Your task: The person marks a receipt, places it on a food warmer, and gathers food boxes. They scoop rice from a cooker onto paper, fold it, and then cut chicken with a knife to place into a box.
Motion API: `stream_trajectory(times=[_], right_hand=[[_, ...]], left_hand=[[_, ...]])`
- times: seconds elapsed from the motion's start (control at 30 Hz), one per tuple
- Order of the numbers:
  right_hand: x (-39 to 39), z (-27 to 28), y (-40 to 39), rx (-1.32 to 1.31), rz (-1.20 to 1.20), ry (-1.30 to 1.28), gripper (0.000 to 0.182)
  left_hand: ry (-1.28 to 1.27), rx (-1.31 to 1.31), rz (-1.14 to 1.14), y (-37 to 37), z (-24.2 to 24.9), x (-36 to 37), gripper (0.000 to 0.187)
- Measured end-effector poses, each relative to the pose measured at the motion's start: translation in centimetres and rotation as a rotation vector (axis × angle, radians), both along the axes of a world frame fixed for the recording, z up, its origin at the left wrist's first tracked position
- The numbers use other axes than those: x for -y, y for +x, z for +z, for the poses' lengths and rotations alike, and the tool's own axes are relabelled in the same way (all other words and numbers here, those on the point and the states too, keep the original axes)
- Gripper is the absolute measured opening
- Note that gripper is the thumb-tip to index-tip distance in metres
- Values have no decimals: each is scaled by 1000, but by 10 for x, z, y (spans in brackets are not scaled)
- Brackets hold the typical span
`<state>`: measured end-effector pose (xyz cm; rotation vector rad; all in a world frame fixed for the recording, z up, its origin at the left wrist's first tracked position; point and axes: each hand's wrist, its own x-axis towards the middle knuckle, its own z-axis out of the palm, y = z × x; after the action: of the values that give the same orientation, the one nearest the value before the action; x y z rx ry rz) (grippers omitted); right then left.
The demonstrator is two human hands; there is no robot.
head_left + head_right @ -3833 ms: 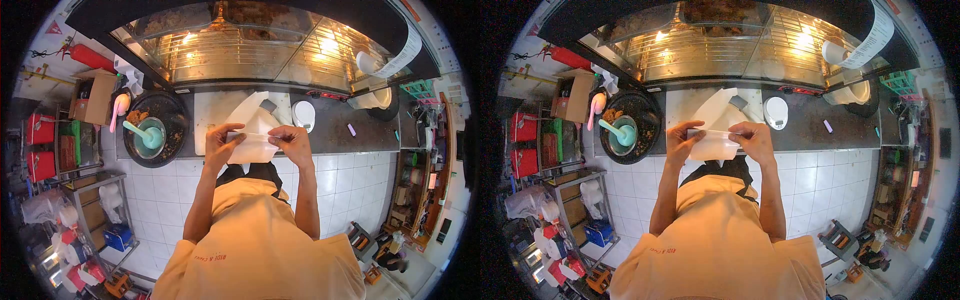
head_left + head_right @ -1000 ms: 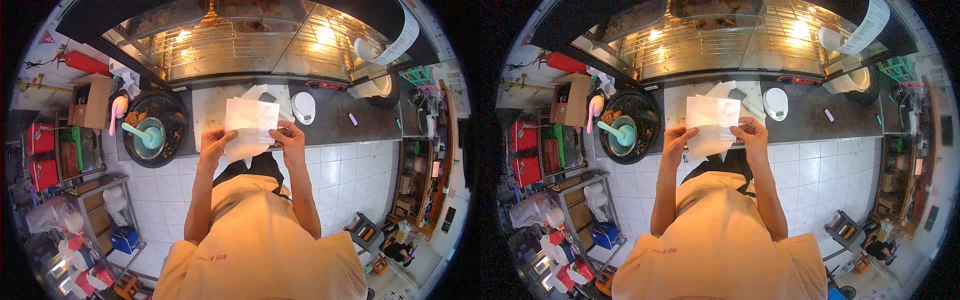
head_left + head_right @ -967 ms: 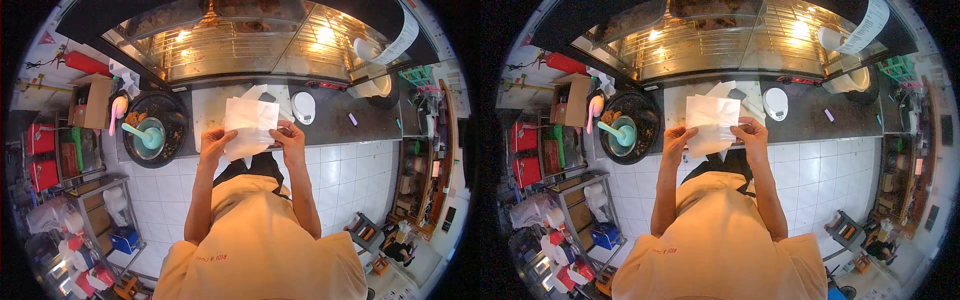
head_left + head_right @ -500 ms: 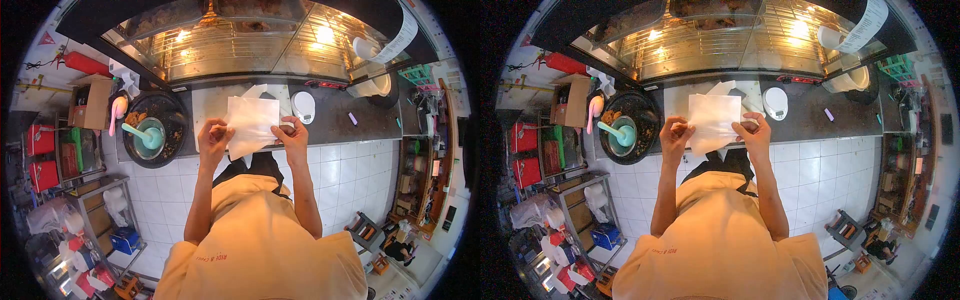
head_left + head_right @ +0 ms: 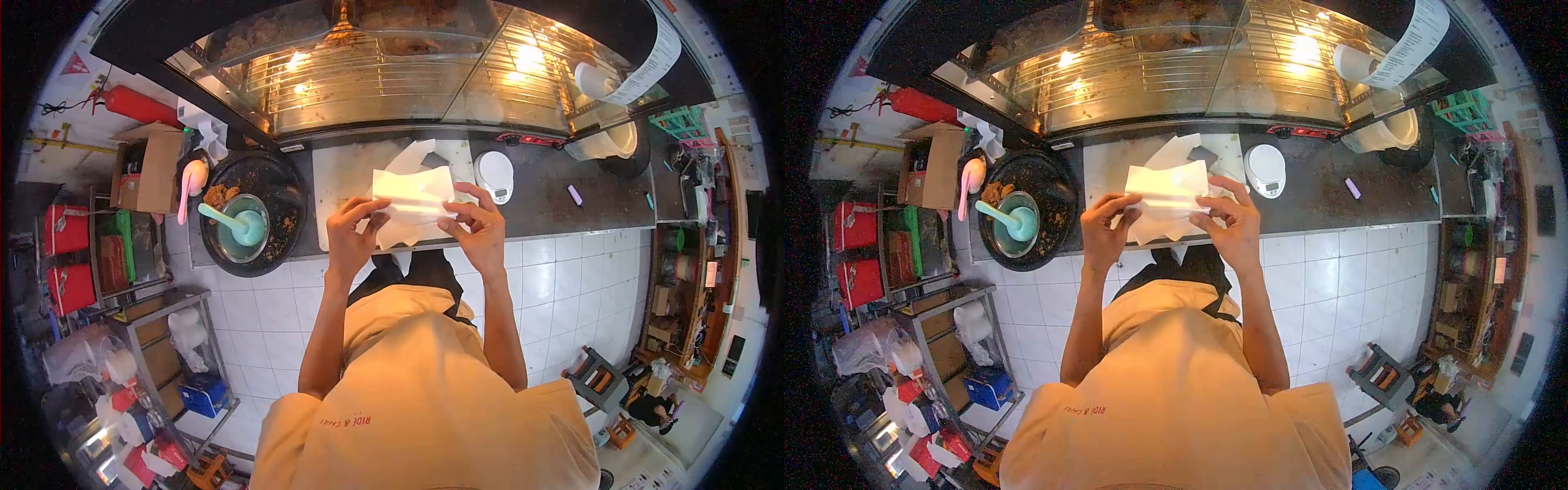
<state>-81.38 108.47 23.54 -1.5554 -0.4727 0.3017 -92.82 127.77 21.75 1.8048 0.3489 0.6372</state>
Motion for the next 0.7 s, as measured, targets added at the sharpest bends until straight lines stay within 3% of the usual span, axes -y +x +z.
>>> stream_trajectory(times=[0.47,0.57,0.7], right_hand=[[-5,3,-4,537,-154,-245,21],[-5,22,1,729,-101,-421,23],[-22,34,-3,771,30,-438,18]], left_hand=[[216,7,150,16,16,6,13],[232,-24,137,18,17,6,14],[226,7,39,26,13,12,19]])
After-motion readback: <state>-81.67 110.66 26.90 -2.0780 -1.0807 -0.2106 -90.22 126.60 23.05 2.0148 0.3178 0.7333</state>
